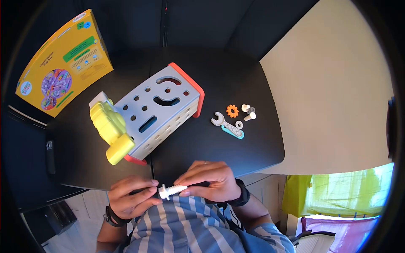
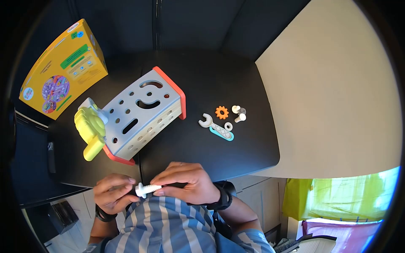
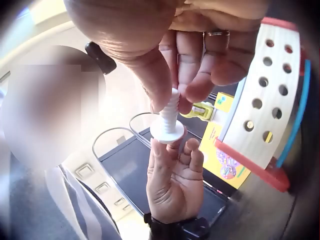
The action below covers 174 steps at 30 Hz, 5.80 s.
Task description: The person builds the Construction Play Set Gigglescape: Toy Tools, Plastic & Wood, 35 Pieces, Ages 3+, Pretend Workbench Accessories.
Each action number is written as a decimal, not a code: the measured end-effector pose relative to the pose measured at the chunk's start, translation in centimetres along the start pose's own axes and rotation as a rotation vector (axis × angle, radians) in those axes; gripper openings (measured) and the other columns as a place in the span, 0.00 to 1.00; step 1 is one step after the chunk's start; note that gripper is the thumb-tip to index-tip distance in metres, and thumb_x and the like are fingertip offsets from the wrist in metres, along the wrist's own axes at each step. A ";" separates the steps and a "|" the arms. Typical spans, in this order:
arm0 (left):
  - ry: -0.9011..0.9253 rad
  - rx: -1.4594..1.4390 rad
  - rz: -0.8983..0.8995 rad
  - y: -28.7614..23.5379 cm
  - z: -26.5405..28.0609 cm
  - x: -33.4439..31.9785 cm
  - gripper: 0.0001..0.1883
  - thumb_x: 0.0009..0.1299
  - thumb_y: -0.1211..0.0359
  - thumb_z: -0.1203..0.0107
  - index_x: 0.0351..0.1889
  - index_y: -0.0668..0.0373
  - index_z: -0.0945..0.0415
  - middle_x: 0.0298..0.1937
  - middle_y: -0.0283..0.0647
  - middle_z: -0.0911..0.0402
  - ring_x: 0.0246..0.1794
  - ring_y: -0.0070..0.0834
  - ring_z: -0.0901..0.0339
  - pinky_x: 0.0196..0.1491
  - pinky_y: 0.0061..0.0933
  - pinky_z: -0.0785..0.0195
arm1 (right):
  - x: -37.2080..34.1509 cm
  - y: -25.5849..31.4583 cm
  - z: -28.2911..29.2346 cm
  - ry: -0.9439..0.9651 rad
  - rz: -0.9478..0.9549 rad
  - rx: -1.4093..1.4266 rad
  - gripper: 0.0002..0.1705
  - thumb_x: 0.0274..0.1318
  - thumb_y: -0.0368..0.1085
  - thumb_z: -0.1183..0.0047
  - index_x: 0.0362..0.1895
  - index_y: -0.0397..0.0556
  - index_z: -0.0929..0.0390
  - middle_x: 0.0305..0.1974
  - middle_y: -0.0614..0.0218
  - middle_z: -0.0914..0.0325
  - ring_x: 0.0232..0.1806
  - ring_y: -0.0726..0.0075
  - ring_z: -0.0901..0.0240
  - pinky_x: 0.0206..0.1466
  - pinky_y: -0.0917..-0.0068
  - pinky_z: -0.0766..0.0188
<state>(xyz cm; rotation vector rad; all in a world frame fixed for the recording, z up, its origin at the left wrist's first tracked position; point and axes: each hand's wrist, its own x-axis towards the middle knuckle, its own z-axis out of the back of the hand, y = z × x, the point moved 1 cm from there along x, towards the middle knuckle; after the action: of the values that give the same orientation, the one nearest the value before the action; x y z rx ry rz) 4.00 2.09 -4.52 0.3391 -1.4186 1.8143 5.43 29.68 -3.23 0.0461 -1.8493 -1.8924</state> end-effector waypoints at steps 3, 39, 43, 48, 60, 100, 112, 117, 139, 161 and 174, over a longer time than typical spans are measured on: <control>-0.003 -0.020 -0.005 0.5 -0.3 -0.8 0.18 0.61 0.70 0.19 0.48 0.64 0.09 0.47 0.48 0.09 0.39 0.38 0.09 0.41 0.34 0.16 | -0.5 -1.2 -1.2 -0.048 0.004 0.037 0.17 0.56 0.28 0.23 0.51 0.45 0.07 0.48 0.61 0.06 0.42 0.66 0.12 0.48 0.69 0.20; -0.725 -0.212 0.522 9.7 5.8 -3.2 0.15 0.76 0.81 0.35 0.60 0.69 0.14 0.57 0.41 0.17 0.55 0.24 0.16 0.61 0.24 0.22 | 7.7 -10.3 5.8 -0.621 -0.113 0.033 0.34 0.82 0.36 0.46 0.83 0.40 0.39 0.74 0.56 0.26 0.73 0.65 0.29 0.77 0.67 0.37; -0.713 -0.214 0.497 10.7 4.4 -2.3 0.15 0.76 0.81 0.34 0.60 0.69 0.14 0.56 0.41 0.16 0.55 0.24 0.16 0.60 0.24 0.22 | 7.2 -12.7 5.1 -0.530 -0.105 0.031 0.31 0.86 0.42 0.52 0.84 0.44 0.40 0.75 0.58 0.26 0.73 0.65 0.28 0.77 0.66 0.34; -0.709 0.022 0.521 11.5 2.7 -1.6 0.12 0.80 0.77 0.37 0.59 0.67 0.12 0.56 0.42 0.14 0.53 0.21 0.17 0.57 0.22 0.23 | 6.7 -13.1 5.1 -0.553 -0.095 -0.001 0.31 0.87 0.43 0.55 0.84 0.45 0.41 0.76 0.58 0.28 0.75 0.65 0.29 0.79 0.64 0.35; -0.084 0.143 0.395 11.7 0.9 -4.2 0.97 0.42 0.45 0.09 0.86 0.60 0.90 0.89 0.64 0.81 0.91 0.64 0.76 0.88 0.62 0.68 | 5.8 -15.2 5.9 -0.548 -0.221 -0.068 0.35 0.90 0.55 0.65 0.81 0.40 0.37 0.72 0.57 0.24 0.70 0.63 0.25 0.75 0.64 0.32; -0.780 -0.942 0.866 6.4 1.7 -1.8 0.37 0.74 0.55 0.36 0.76 0.64 0.31 0.69 0.46 0.21 0.68 0.39 0.23 0.71 0.48 0.30 | 6.2 -5.3 4.8 -0.568 -0.016 -0.448 0.23 0.71 0.41 0.32 0.62 0.41 0.17 0.56 0.55 0.14 0.53 0.60 0.16 0.55 0.67 0.21; -0.774 -0.945 0.862 6.8 1.6 -2.0 0.34 0.74 0.54 0.36 0.72 0.65 0.27 0.66 0.44 0.19 0.65 0.36 0.22 0.68 0.46 0.28 | -2.0 -10.1 17.6 -0.594 -0.634 -1.190 0.14 0.56 0.40 0.25 0.42 0.45 0.09 0.35 0.50 0.11 0.39 0.42 0.11 0.47 0.53 0.15; -0.766 -0.909 0.899 6.2 1.6 -1.1 0.24 0.73 0.56 0.35 0.60 0.63 0.23 0.46 0.37 0.19 0.48 0.30 0.20 0.53 0.39 0.24 | -1.2 -9.7 17.6 -0.596 -0.594 -1.287 0.09 0.61 0.38 0.33 0.41 0.49 0.08 0.35 0.48 0.13 0.38 0.37 0.14 0.43 0.48 0.18; -0.724 -0.920 0.882 6.0 2.0 -1.4 0.25 0.72 0.59 0.37 0.63 0.61 0.26 0.53 0.39 0.21 0.51 0.30 0.21 0.53 0.39 0.23 | 10.1 -15.0 -8.8 -0.206 -0.646 0.532 0.20 0.73 0.37 0.33 0.60 0.35 0.18 0.47 0.62 0.11 0.36 0.76 0.14 0.30 0.80 0.20; -0.670 -1.005 0.904 5.8 2.3 -1.2 0.30 0.74 0.59 0.37 0.71 0.61 0.29 0.62 0.38 0.19 0.62 0.30 0.21 0.68 0.40 0.28 | 11.6 -18.5 -13.4 -0.249 -0.340 0.104 0.17 0.78 0.36 0.43 0.61 0.38 0.14 0.37 0.51 0.08 0.34 0.70 0.13 0.42 0.71 0.19; -0.675 -0.990 0.893 5.6 2.1 -1.5 0.31 0.74 0.59 0.37 0.73 0.61 0.29 0.65 0.38 0.20 0.67 0.30 0.23 0.71 0.41 0.30 | 11.7 -20.4 -13.4 -0.178 -0.295 0.118 0.20 0.81 0.44 0.45 0.58 0.40 0.14 0.38 0.48 0.10 0.37 0.61 0.11 0.45 0.64 0.19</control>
<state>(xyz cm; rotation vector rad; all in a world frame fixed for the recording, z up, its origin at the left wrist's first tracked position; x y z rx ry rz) 0.44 -0.76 -8.67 -0.2959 -3.0778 1.3298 -6.59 12.22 -20.04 0.2059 -2.1744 -2.0339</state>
